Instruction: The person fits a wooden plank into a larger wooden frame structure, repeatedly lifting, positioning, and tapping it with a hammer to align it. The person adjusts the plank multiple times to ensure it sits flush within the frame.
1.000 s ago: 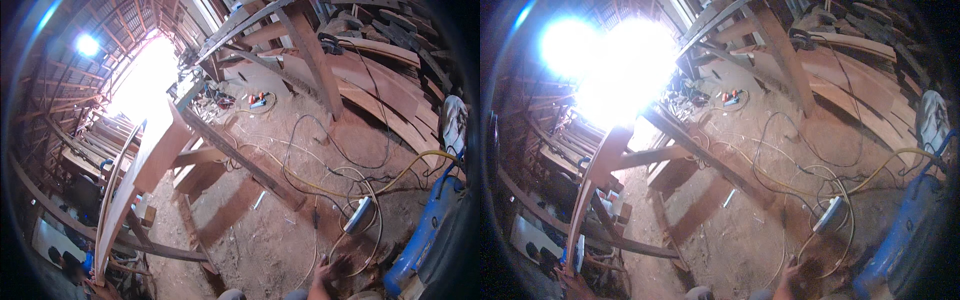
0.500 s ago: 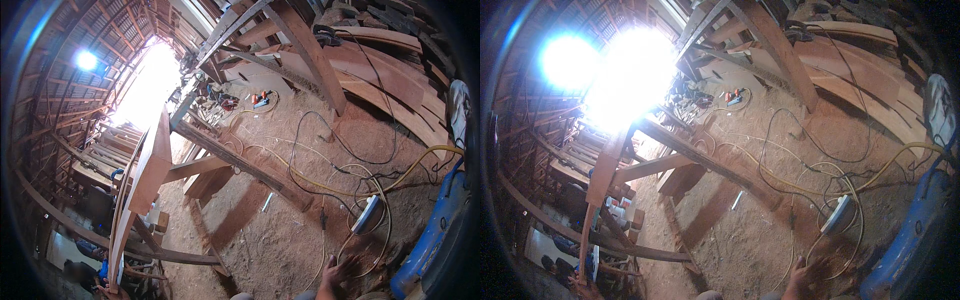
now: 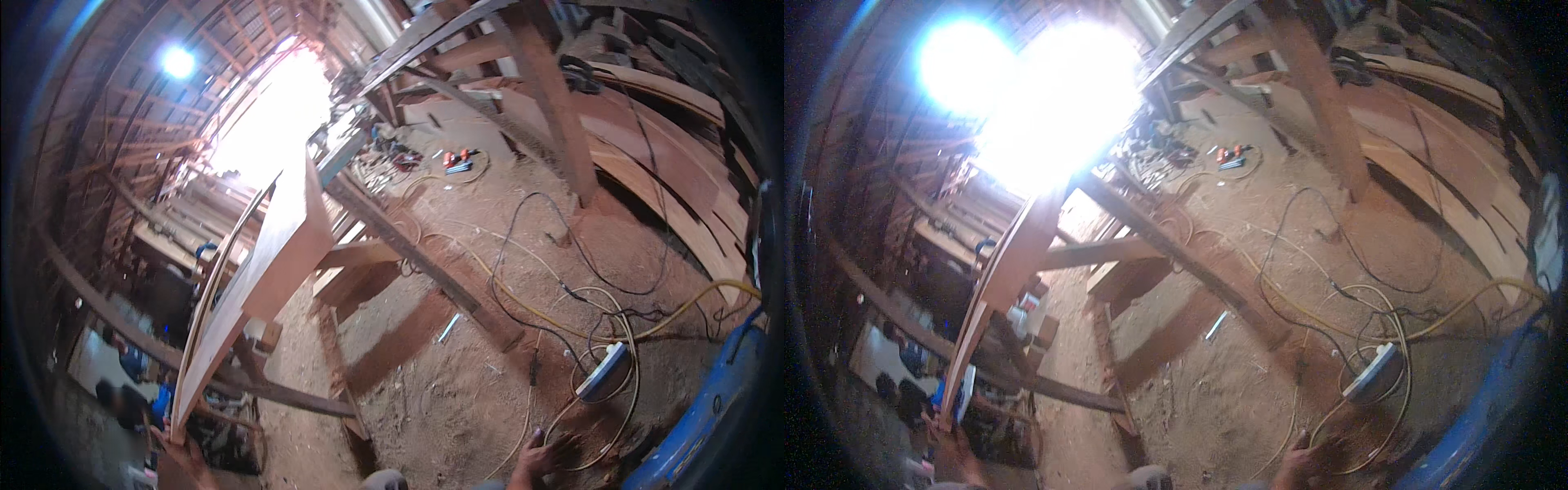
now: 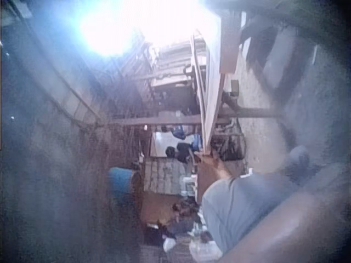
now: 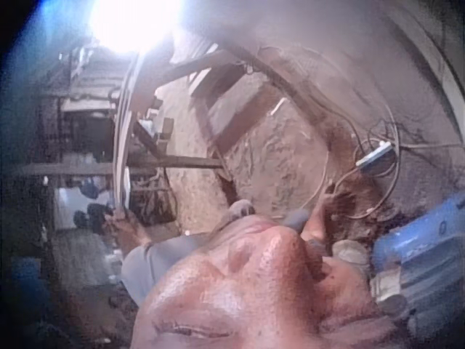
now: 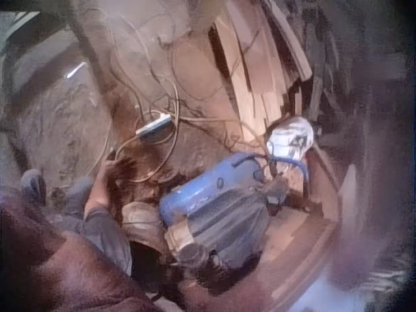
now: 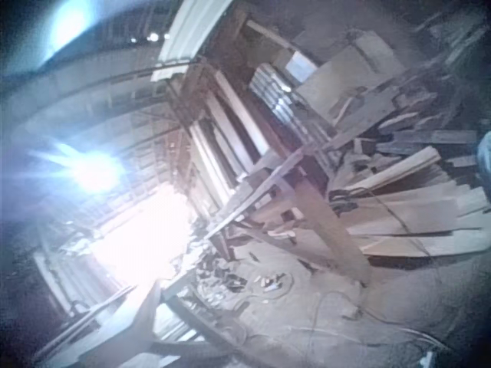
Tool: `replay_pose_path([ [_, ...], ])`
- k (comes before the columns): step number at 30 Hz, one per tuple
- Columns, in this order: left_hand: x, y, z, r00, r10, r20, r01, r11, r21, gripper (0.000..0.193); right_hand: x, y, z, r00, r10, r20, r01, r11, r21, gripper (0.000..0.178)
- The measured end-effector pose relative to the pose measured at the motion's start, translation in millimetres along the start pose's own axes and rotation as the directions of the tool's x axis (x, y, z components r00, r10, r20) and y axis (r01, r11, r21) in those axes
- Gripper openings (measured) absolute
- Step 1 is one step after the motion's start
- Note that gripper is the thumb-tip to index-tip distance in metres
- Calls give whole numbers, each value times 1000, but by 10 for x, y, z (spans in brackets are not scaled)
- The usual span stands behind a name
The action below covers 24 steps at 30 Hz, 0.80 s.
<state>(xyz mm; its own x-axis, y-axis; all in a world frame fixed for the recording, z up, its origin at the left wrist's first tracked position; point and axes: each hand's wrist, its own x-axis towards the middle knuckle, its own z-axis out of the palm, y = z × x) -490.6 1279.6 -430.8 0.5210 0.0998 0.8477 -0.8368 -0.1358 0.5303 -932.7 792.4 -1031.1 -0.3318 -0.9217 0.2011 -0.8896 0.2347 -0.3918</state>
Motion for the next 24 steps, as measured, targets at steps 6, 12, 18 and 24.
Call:
replay_pose_path([
  [6,109,-142,-347,986,-126,107,160,893,-421,70,29,-73,-149,995,-29,-94,27,1000,-15,92],
  [12,159,-229,-333,993,-91,77,112,935,-337,60,-3,-59,-120,1000,0,10,-1,1000,31,86],
  [18,190,-510,-527,995,-98,36,104,933,-345,66,-122,10,35,979,-99,-181,109,993,45,88],
  [24,325,-573,-391,991,-136,3,130,937,-323,46,-192,139,57,989,-56,-139,53,998,-29,93],
])
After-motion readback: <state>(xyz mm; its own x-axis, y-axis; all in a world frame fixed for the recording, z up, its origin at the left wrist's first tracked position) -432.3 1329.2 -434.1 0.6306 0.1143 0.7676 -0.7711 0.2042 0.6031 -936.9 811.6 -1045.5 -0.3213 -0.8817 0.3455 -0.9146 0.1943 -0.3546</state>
